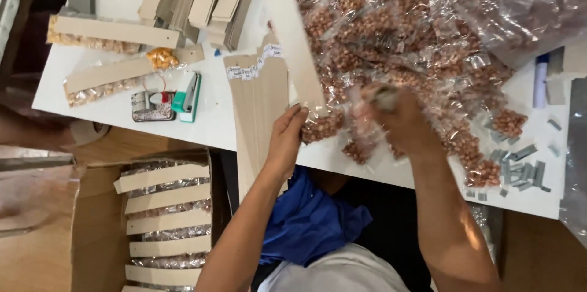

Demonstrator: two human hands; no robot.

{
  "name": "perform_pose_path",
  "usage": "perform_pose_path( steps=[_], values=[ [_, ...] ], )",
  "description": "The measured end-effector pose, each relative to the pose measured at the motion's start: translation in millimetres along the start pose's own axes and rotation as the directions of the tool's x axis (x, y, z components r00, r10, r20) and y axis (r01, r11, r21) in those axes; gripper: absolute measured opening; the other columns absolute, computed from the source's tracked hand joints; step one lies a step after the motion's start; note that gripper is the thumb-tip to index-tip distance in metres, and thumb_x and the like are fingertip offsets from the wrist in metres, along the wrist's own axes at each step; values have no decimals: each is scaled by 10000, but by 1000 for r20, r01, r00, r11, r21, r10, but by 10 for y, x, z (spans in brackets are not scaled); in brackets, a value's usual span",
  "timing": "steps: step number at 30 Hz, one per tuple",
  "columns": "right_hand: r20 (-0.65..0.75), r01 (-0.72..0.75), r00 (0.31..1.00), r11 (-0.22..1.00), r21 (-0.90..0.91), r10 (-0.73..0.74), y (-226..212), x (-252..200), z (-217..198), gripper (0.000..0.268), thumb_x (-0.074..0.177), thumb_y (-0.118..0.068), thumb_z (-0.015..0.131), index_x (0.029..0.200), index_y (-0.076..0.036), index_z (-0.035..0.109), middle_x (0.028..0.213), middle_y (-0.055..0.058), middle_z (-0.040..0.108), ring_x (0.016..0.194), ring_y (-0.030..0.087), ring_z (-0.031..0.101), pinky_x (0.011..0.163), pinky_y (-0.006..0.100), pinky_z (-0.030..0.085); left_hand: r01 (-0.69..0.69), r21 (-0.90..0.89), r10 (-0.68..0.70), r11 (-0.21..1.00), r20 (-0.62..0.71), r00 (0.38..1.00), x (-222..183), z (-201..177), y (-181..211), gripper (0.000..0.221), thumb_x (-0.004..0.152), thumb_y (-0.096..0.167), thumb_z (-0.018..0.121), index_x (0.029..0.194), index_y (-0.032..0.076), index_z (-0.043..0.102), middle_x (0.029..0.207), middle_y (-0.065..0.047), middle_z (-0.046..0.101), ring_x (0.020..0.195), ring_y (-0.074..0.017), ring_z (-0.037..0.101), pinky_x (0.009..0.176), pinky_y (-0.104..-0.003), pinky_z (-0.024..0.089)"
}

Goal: Stapling cardboard headers onto small plastic bags filled with nuts and placing them into a box.

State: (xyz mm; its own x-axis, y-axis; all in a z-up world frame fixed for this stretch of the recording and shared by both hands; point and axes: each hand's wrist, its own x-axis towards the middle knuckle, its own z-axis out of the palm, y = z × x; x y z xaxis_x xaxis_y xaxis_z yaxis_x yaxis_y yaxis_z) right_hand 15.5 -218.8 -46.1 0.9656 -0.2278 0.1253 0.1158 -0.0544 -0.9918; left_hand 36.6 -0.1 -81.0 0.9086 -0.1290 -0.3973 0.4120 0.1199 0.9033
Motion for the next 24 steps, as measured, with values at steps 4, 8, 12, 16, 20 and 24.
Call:
perform_pose_path(
  steps=[4,8,12,16,20,24],
  values=[
    [56,-117,987,913,-391,151,39,32,225,159,871,-250,807,970,-135,760,790,70,706,784,191,682,723,345,520,119,-141,-112,983,58,992,-311,180,450,628,1007,498,465,1361,-14,539,1257,-155,536,1160,-278,523,1015,-416,462],
    [77,-113,982,864,-490,172,-75,43,338,176,929,-283,773,987,-119,747,764,98,695,768,237,687,715,397,513,-164,-70,174,984,162,971,-208,115,370,249,1036,309,620,1018,77,707,725,12,614,689,-62,559,681,-223,496],
    [57,-54,995,940,-338,78,-64,85,569,265,942,-362,798,991,-107,744,770,101,683,746,215,640,719,379,489,-280,7,278,960,103,955,-87,63,135,274,1050,230,591,808,137,681,650,59,553,673,-47,481,624,-198,424],
    [-231,-113,956,951,286,183,-681,184,1100,586,974,-573,610,1155,-16,578,1098,134,544,1071,210,485,944,382,370,-378,152,363,913,119,924,-12,-10,-16,355,1039,257,633,724,105,696,547,14,571,590,-56,460,541,-216,416],
    [-206,-111,956,903,414,211,-216,295,1112,746,945,-706,534,1239,-27,627,930,89,600,904,216,645,916,374,529,-382,217,346,898,189,919,-102,-35,51,233,997,197,683,842,58,790,612,-49,687,637,-69,531,582,-259,508],
    [-209,-13,975,952,307,81,68,420,1001,651,1014,-661,501,1251,-73,651,1188,60,642,1145,186,574,1053,372,474,-387,249,367,888,125,922,-85,-100,-15,261,1014,173,655,821,54,784,595,-71,683,587,-113,586,569,-267,523]
  ],
)
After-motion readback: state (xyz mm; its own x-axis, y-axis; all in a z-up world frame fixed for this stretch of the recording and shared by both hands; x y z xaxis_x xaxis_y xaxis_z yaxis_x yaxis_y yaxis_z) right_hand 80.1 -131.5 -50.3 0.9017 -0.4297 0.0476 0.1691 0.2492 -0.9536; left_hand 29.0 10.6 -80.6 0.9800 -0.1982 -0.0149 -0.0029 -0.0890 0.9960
